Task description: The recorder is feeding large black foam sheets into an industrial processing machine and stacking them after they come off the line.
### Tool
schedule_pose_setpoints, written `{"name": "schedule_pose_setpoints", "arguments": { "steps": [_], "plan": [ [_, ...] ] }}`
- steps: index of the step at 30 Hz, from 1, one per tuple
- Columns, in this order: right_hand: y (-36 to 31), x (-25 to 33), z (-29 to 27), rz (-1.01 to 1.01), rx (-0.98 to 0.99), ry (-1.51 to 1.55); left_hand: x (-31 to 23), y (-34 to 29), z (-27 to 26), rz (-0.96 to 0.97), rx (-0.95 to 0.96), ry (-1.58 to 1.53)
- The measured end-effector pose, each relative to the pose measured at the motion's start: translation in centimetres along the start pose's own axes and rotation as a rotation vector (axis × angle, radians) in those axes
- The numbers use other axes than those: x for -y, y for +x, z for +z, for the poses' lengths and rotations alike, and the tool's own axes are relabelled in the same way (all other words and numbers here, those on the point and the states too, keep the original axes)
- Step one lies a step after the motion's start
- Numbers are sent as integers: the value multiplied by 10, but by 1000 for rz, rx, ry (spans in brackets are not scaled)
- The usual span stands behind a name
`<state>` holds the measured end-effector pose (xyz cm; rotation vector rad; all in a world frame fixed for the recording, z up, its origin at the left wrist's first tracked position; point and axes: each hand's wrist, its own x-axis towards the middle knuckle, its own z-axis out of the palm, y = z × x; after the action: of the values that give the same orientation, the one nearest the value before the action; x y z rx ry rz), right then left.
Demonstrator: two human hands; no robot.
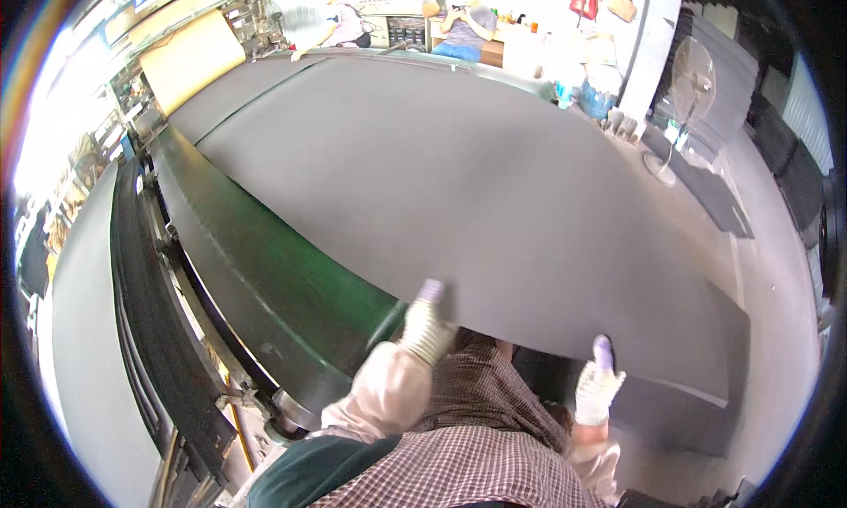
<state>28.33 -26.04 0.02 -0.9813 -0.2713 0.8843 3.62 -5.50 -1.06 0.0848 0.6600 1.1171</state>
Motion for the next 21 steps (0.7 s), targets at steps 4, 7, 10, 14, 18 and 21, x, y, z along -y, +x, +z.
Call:
{"name": "schedule_pose_setpoints", "arguments": {
  "steps": [4,7,10,14,18,21],
  "plan": [
    [12,-10,93,-29,-206,-578,49,-79,95,-174,44,309],
    [30,-12,79,-151,359,-864,17,-4,46,117,194,943],
    [46,-14,8,-26,156,-807,-30,33,26,282,149,869],
    [75,-68,-153,317,-301,-412,-105,60,-22,367,-16,1174],
    [75,-139,-332,466,-823,-677,-96,91,-3,321,-718,1349],
    [85,-198,-396,565,-989,-843,-143,110,7,756,-837,1756]
  ]
}}
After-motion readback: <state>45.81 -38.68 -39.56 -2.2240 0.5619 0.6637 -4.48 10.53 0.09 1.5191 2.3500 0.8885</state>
